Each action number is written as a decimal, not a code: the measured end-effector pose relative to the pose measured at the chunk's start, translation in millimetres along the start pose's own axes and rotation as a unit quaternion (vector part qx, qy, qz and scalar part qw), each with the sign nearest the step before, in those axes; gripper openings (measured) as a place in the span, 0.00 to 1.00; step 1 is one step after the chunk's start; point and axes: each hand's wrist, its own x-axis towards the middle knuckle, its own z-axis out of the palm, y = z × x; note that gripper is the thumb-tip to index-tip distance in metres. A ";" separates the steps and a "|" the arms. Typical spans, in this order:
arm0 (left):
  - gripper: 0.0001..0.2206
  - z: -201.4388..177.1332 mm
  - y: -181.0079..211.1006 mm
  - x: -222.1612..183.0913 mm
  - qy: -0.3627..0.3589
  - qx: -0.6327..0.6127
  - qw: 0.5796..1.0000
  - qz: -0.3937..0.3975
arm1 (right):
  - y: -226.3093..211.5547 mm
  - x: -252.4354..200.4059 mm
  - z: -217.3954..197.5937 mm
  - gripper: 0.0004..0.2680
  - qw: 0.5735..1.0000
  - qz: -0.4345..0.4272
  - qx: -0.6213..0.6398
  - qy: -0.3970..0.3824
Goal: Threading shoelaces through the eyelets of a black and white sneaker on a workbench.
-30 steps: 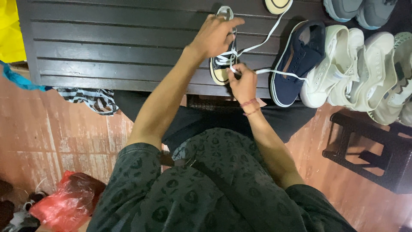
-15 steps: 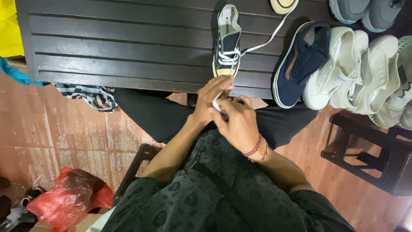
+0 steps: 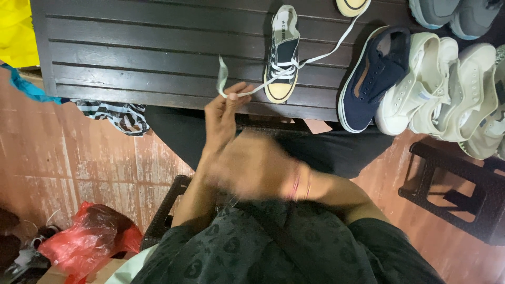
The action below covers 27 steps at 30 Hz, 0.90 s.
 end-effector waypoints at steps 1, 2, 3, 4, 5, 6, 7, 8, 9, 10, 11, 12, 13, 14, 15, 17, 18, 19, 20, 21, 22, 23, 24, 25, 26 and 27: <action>0.17 -4.1 2.5 2.1 0.030 -0.016 0.999 0.001 | 23.4 -0.7 -16.2 0.10 0.980 0.199 0.004 0.027; 0.16 -7.7 4.3 4.1 0.061 -0.031 0.998 0.004 | 47.4 -2.0 -32.7 0.10 0.920 0.388 0.008 0.050; 0.16 -9.6 14.5 5.5 0.064 -0.031 0.997 0.006 | 83.2 -26.4 -33.5 0.10 0.921 0.386 0.008 0.048; 0.14 -12.3 25.4 4.6 0.069 -0.029 0.997 0.005 | 117.1 -50.4 -33.2 0.10 0.914 0.397 -0.058 0.060; 0.13 -14.9 36.3 3.7 0.074 -0.027 0.997 0.003 | 151.0 -74.4 -33.0 0.11 0.902 0.407 -0.123 0.071; 0.13 -15.9 40.4 4.7 0.074 -0.027 0.997 0.004 | 166.0 -82.8 -31.1 0.11 0.903 0.406 -0.123 0.071; 0.12 -16.3 44.5 5.7 0.094 0.001 0.996 0.009 | 181.2 -91.4 -29.8 0.11 0.913 0.390 -0.112 0.044; 0.10 -15.9 48.5 7.1 0.112 0.028 0.993 0.014 | 196.1 -100.5 -29.4 0.11 0.921 0.375 -0.101 0.016; 0.10 -16.9 50.2 8.9 0.112 0.027 0.993 0.014 | 204.5 -102.2 -30.1 0.11 0.922 0.374 -0.102 0.016; 0.10 -18.4 52.0 9.7 0.128 0.051 0.990 0.027 | 213.0 -103.4 -29.8 0.07 0.927 0.364 -0.093 -0.003; 0.10 -20.2 54.0 10.3 0.144 0.076 0.986 0.040 | 221.3 -104.3 -29.3 0.04 0.931 0.354 -0.085 -0.022; 0.10 -22.6 50.7 12.0 0.148 0.076 0.985 0.043 | 218.1 -97.7 -32.2 0.04 0.933 0.349 -0.084 -0.024; 0.10 -25.4 47.4 13.9 0.169 0.068 0.982 0.039 | 214.9 -91.1 -34.8 0.03 0.937 0.347 -0.047 -0.025; 0.10 -27.8 43.7 14.0 0.193 0.061 0.979 0.033 | 210.7 -85.7 -36.7 0.02 0.938 0.344 -0.009 -0.027; 0.10 -28.2 38.7 16.9 0.198 0.061 0.978 0.034 | 204.9 -79.5 -37.0 0.02 0.939 0.341 -0.007 -0.031; 0.12 -31.4 29.5 21.2 0.228 0.008 0.974 0.006 | 192.2 -67.3 -34.3 0.04 0.932 0.350 0.087 -0.021; 0.12 -33.1 23.8 23.6 0.231 0.010 0.973 0.006 | 187.0 -64.6 -32.8 0.04 0.933 0.348 0.091 -0.023; 0.12 -34.5 17.9 26.1 0.238 -0.017 0.971 -0.026 | 182.0 -62.1 -31.7 0.04 0.924 0.357 0.135 -0.028; 0.12 -35.7 12.0 28.3 0.243 -0.045 0.967 -0.060 | 175.8 -60.6 -30.7 0.03 0.913 0.367 0.178 -0.031; 0.12 -37.9 7.7 30.0 0.245 -0.044 0.966 -0.062 | 173.0 -59.4 -30.4 0.03 0.912 0.367 0.181 -0.032; 0.12 -39.3 3.0 33.8 0.263 -0.093 0.956 -0.092 | 171.1 -58.2 -31.6 0.03 0.910 0.368 0.189 -0.027; 0.12 -40.4 -1.7 37.5 0.280 -0.142 0.941 -0.122 | 169.2 -57.1 -33.1 0.03 0.908 0.370 0.197 -0.022; 0.12 -42.1 -1.4 39.4 0.280 -0.142 0.942 -0.122 | 172.6 -62.7 -33.2 0.03 0.908 0.369 0.197 -0.022; 0.13 -44.0 -1.2 41.4 0.291 -0.182 0.928 -0.143 | 176.1 -68.3 -33.2 0.03 0.903 0.371 0.215 -0.013; 0.13 -46.0 -1.1 42.4 0.302 -0.221 0.913 -0.163 | 179.4 -74.1 -32.7 0.02 0.898 0.373 0.234 -0.004; 0.13 -49.0 -7.8 43.2 0.303 -0.221 0.913 -0.163 | 180.0 -78.4 -34.2 0.02 0.898 0.373 0.234 -0.005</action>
